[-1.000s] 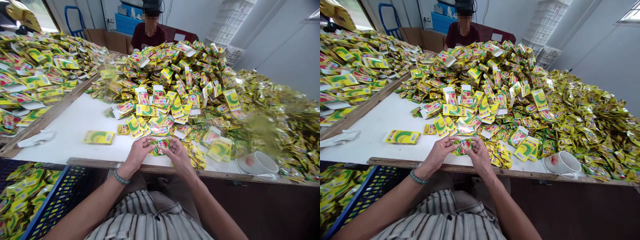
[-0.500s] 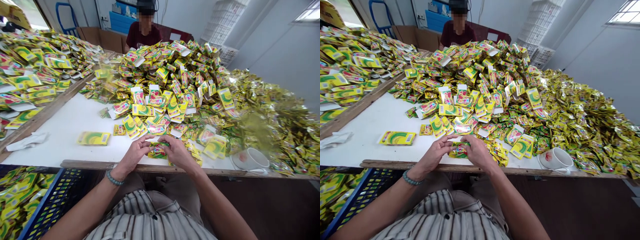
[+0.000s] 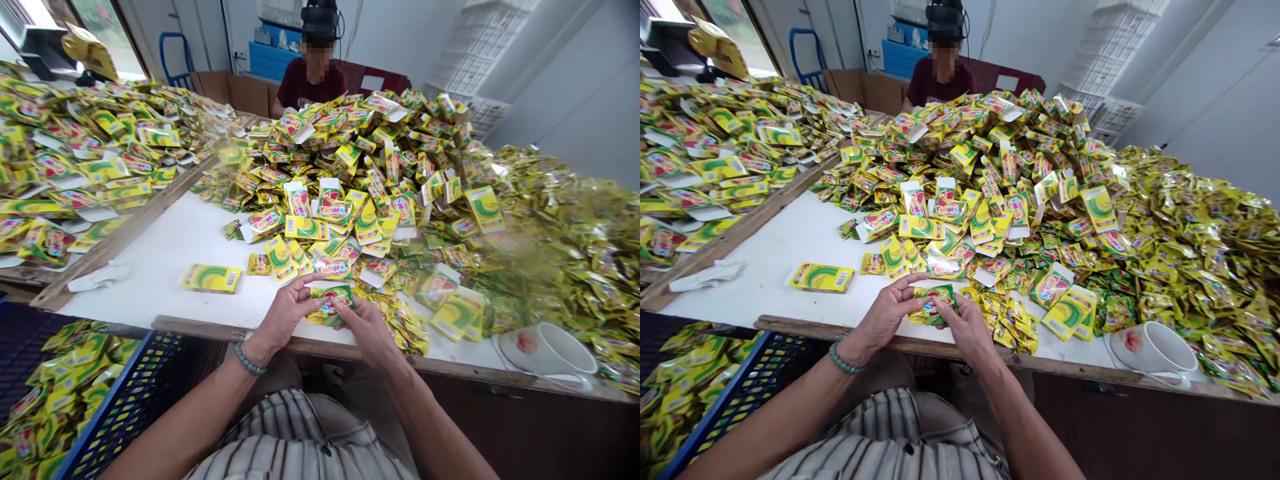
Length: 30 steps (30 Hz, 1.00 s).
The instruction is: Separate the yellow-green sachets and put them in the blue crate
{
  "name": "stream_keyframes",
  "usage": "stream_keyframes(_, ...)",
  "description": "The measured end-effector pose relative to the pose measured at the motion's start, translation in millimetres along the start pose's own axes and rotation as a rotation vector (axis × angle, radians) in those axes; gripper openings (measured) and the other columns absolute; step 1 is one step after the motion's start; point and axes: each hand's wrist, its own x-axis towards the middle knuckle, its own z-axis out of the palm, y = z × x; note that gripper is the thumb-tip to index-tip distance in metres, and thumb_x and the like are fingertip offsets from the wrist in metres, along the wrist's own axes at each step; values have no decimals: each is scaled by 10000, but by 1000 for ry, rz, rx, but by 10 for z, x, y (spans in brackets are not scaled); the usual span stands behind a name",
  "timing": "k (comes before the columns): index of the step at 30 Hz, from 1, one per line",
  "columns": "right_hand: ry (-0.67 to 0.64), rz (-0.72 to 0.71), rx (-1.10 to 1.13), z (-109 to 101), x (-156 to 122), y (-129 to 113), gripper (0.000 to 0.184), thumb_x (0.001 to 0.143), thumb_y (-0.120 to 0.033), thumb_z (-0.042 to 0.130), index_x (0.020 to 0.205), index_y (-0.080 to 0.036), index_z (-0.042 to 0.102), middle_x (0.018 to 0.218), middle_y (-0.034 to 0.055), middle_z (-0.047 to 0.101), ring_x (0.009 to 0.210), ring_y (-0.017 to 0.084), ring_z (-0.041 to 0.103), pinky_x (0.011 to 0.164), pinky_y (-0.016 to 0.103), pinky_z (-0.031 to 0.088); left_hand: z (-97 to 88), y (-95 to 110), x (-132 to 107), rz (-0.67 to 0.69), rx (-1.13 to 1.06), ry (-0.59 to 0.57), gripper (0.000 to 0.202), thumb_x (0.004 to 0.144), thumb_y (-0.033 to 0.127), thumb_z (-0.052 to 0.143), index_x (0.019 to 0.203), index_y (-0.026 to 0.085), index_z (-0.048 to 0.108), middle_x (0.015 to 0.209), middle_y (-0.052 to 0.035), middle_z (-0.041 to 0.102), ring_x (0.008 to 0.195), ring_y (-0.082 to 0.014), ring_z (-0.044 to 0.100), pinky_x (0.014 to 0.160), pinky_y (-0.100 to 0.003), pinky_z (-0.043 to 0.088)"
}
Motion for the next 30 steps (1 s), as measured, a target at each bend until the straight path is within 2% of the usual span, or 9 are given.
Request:
stream_keyframes(3, -14, -8, -46, 21, 0, -46, 415, 832, -578, 607, 946, -188, 688, 819, 45, 683, 709, 157, 609, 582, 237, 488, -22, 27, 7, -13, 68, -43, 575, 671, 280, 821, 1207, 174, 641, 665, 36, 627, 643, -112, 583, 661, -231, 456)
stream_keyframes(7, 237, -233, -536, -8, -2, -63, 353, 855, -507, 588, 728, -181, 636, 643, 27, 598, 600, 152, 528, 572, 259, 427, -187, 216, 109, 60, 411, 4, 534, 771, 270, 687, 1284, 162, 581, 736, 0, 659, 584, -112, 544, 579, -232, 430)
stream_keyframes(9, 314, -377, -748, -37, -12, -33, 317, 873, -439, 578, 672, -195, 600, 601, 18, 567, 597, 159, 521, 619, 273, 421, -340, 400, 208, 220, 782, 131, 504, 797, 187, 578, 1300, 186, 561, 956, -58, 698, 724, -166, 616, 702, -298, 499)
stream_keyframes(11, 298, -448, -826, -62, -17, 20, 291, 895, -399, 558, 677, -209, 595, 595, 13, 567, 591, 164, 525, 631, 274, 418, -505, 589, 322, 422, 1261, 180, 530, 761, 81, 505, 1275, 186, 582, 1218, -115, 632, 1030, -253, 610, 913, -392, 486)
stream_keyframes(13, 283, -454, -831, -77, -13, 80, 275, 906, -387, 549, 696, -217, 597, 602, 10, 578, 577, 164, 522, 610, 271, 412, -644, 724, 431, 517, 1665, 81, 574, 718, 31, 496, 1270, 161, 586, 1405, -165, 497, 1260, -333, 478, 1030, -474, 414)
stream_keyframes(15, 307, -440, -815, -81, -5, 128, 260, 908, -387, 547, 713, -221, 597, 611, 8, 588, 569, 164, 515, 588, 270, 403, -743, 778, 524, 491, 1900, -69, 595, 714, 53, 533, 1301, 146, 561, 1490, -191, 405, 1343, -379, 386, 1049, -523, 394)
stream_keyframes(20, 363, -346, -781, -105, -14, 128, 240, 883, -399, 541, 728, -218, 572, 605, 0, 583, 552, 160, 490, 546, 264, 366, -875, 736, 653, 458, 1961, -246, 572, 797, 139, 503, 1366, 89, 491, 1450, -191, 486, 1353, -312, 434, 1107, -453, 369)
stream_keyframes(25, 392, -266, -760, -146, -9, 74, 262, 857, -423, 543, 694, -218, 538, 605, -2, 581, 554, 156, 476, 543, 263, 350, -896, 673, 616, 533, 1801, -159, 463, 874, 234, 466, 1320, 141, 544, 1307, -143, 628, 1182, -265, 597, 1021, -388, 462)
stream_keyframes(30, 330, -300, -709, -95, 28, 78, 232, 853, -376, 550, 684, -218, 539, 638, 10, 606, 603, 169, 514, 567, 267, 386, -800, 546, 608, 570, 1881, -43, 456, 931, 220, 396, 1364, 101, 477, 1277, -180, 630, 1130, -273, 612, 975, -402, 478)
